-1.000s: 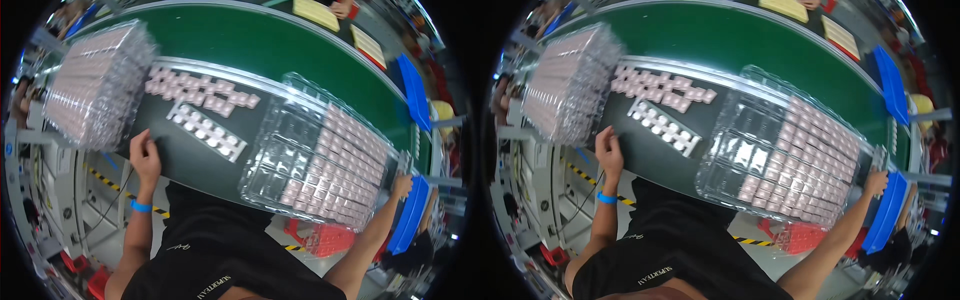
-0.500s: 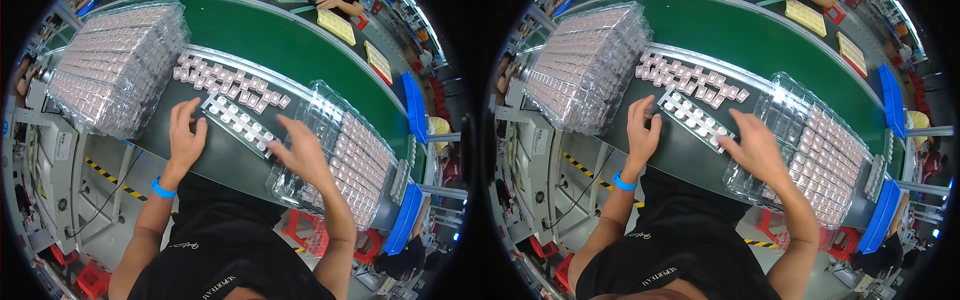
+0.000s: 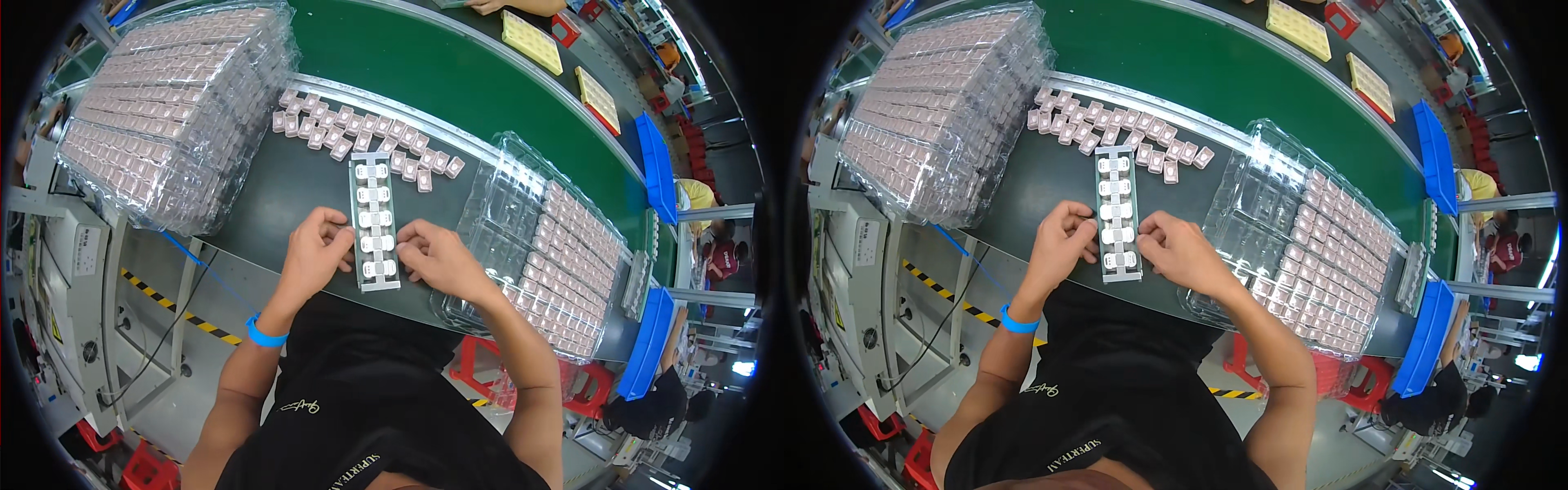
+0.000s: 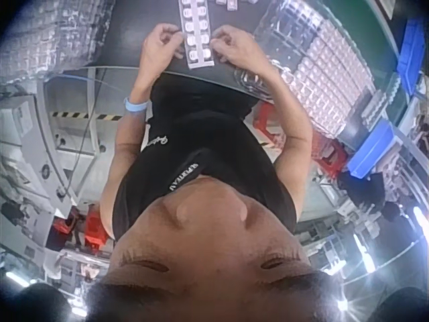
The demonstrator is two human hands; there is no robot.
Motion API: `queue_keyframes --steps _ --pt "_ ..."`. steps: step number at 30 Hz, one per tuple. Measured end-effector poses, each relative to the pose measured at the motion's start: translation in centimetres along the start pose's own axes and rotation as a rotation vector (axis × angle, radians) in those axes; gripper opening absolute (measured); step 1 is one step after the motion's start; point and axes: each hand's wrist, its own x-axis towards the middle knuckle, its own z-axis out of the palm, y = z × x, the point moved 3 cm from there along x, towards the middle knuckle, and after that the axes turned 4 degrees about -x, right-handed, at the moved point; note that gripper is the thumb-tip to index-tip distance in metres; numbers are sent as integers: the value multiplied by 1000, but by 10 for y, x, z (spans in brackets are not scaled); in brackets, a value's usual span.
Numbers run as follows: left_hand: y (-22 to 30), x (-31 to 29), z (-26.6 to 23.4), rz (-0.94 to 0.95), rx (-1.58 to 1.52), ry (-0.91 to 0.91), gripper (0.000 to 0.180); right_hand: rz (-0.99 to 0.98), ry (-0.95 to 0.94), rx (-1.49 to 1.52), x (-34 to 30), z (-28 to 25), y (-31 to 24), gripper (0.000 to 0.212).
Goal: Placing small electronic components into plastic trays and onto carrier strips on an assembly line.
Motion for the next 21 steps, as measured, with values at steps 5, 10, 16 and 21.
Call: queue_keyframes --steps 5,10,16,21 --pt "-1 15 -4 -163 -147 -187 28 41 -60 175 10 3 13 33" --pt "4 12 -3 -157 -77 -199 33 85 -139 194 13 -1 5 29" --pt "-3 -9 2 -266 -189 -171 36 26 -167 -52 11 -5 -10 27" --pt "0 -8 1 -278 -155 -184 33 17 -161 -98 11 -7 -7 25"
